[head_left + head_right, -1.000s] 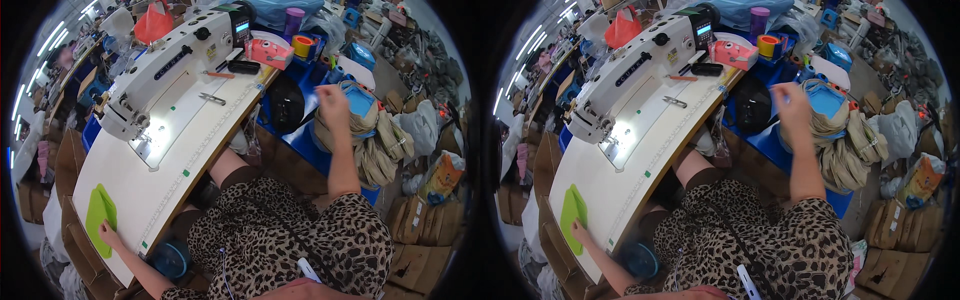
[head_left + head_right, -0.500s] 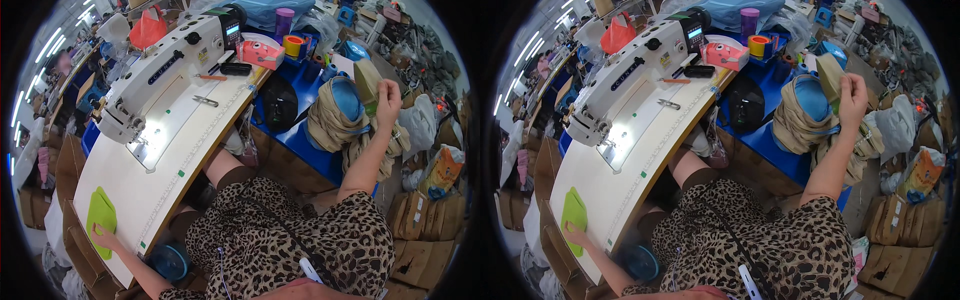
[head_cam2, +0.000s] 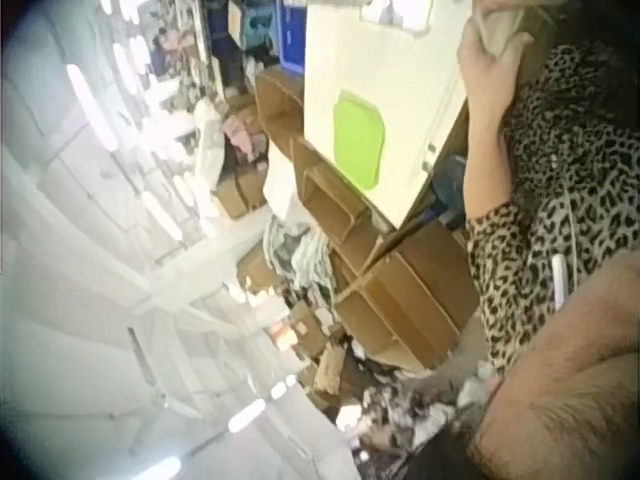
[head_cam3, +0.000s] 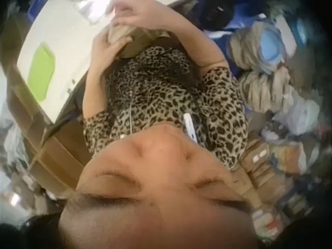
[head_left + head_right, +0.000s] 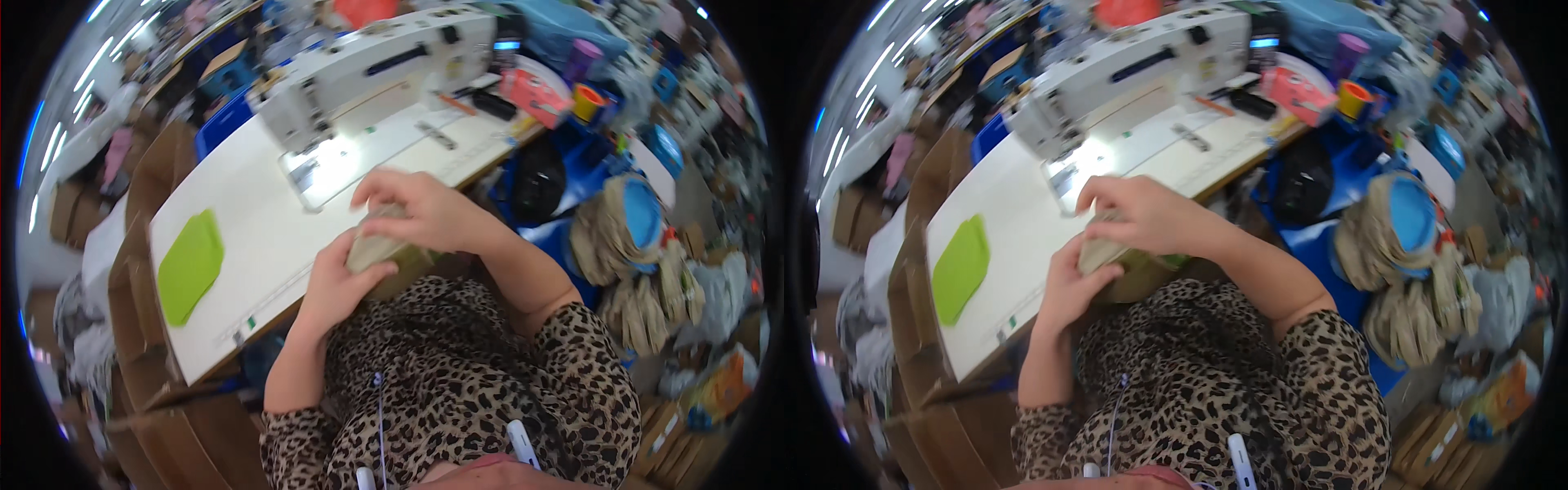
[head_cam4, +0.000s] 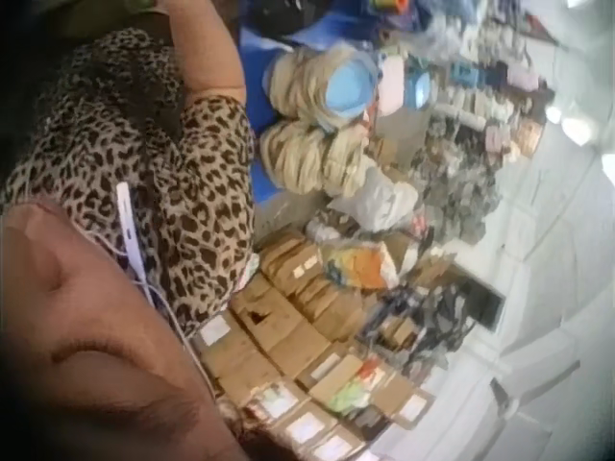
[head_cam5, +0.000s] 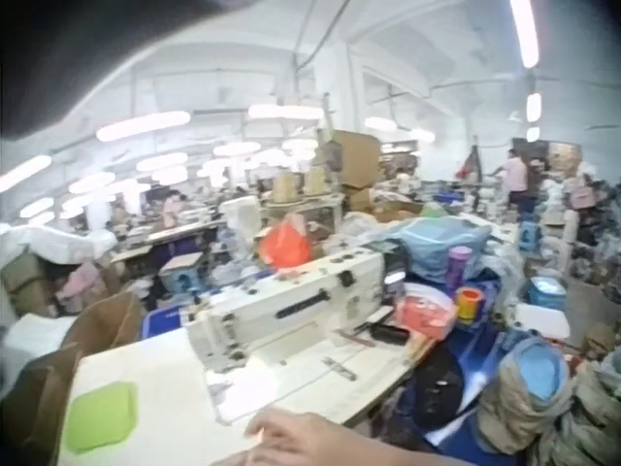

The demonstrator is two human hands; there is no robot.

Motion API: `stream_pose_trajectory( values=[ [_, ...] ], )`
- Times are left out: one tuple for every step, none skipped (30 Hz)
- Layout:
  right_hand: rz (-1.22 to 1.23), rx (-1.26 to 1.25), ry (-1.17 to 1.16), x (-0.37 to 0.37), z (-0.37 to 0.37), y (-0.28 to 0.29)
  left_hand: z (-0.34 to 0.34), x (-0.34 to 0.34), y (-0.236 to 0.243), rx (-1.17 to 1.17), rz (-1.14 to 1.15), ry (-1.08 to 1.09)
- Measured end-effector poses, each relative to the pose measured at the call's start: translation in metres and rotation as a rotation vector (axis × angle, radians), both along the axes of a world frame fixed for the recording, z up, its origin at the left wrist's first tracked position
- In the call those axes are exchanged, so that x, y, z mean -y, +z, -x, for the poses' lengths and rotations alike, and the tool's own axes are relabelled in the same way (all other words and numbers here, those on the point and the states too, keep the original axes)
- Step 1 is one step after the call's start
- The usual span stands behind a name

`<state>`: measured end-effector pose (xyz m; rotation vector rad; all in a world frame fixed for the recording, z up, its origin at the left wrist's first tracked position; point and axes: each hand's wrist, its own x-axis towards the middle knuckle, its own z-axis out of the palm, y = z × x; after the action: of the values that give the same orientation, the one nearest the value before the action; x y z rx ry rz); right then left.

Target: Sewing components of a mesh fabric pouch using an industrial sewing machine.

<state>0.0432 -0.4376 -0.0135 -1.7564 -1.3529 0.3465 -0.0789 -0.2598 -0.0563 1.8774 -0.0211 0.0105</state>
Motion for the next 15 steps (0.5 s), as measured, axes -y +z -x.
stream_pose_trajectory(
  values=[
    [-0.172,-0.134,-0.062,-0.006,-0.001,-0.010,0.000,-0.005,-0.012,-0.004,-0.003,0.062],
    [-0.343,-0.283,-0.120,-0.012,-0.004,-0.021,0.004,-0.014,-0.021,0.017,0.309,0.085],
    [-0.359,-0.273,-0.129,-0.013,-0.012,-0.035,0.011,-0.025,-0.031,0.063,0.619,0.109],
    [-0.371,-0.263,-0.145,-0.010,-0.023,-0.054,0.019,-0.036,-0.043,0.078,0.609,0.173],
    [-0.343,-0.344,-0.127,-0.007,-0.033,-0.076,0.025,-0.047,-0.060,0.140,0.806,0.199],
    [-0.321,-0.429,-0.101,-0.003,-0.039,-0.095,0.035,-0.054,-0.071,0.214,0.988,0.230],
    [-0.305,-0.617,-0.092,0.003,-0.040,-0.107,0.042,-0.059,-0.079,0.233,0.983,0.278],
    [-0.282,-0.801,-0.098,0.008,-0.039,-0.116,0.046,-0.061,-0.088,0.311,1.077,0.287],
    [-0.312,-0.959,0.076,0.007,-0.038,-0.124,0.052,-0.063,-0.094,0.384,1.167,0.285],
    [-0.300,-0.970,0.091,0.005,-0.032,-0.135,0.059,-0.063,-0.098,0.389,1.166,0.308],
    [-0.330,-1.112,0.210,0.006,-0.024,-0.145,0.066,-0.062,-0.102,0.404,1.214,0.348],
    [-0.382,-1.211,0.268,0.003,-0.021,-0.152,0.069,-0.064,-0.104,0.419,1.262,0.378],
    [-0.429,-1.313,0.326,0.000,-0.017,-0.158,0.073,-0.067,-0.111,0.427,1.232,0.365],
    [-0.429,-1.314,0.324,-0.001,-0.018,-0.161,0.077,-0.068,-0.119,0.424,1.234,0.365],
    [-0.483,-1.320,0.341,-0.005,-0.016,-0.159,0.083,-0.068,-0.128,0.430,1.196,0.373]
  ],
)
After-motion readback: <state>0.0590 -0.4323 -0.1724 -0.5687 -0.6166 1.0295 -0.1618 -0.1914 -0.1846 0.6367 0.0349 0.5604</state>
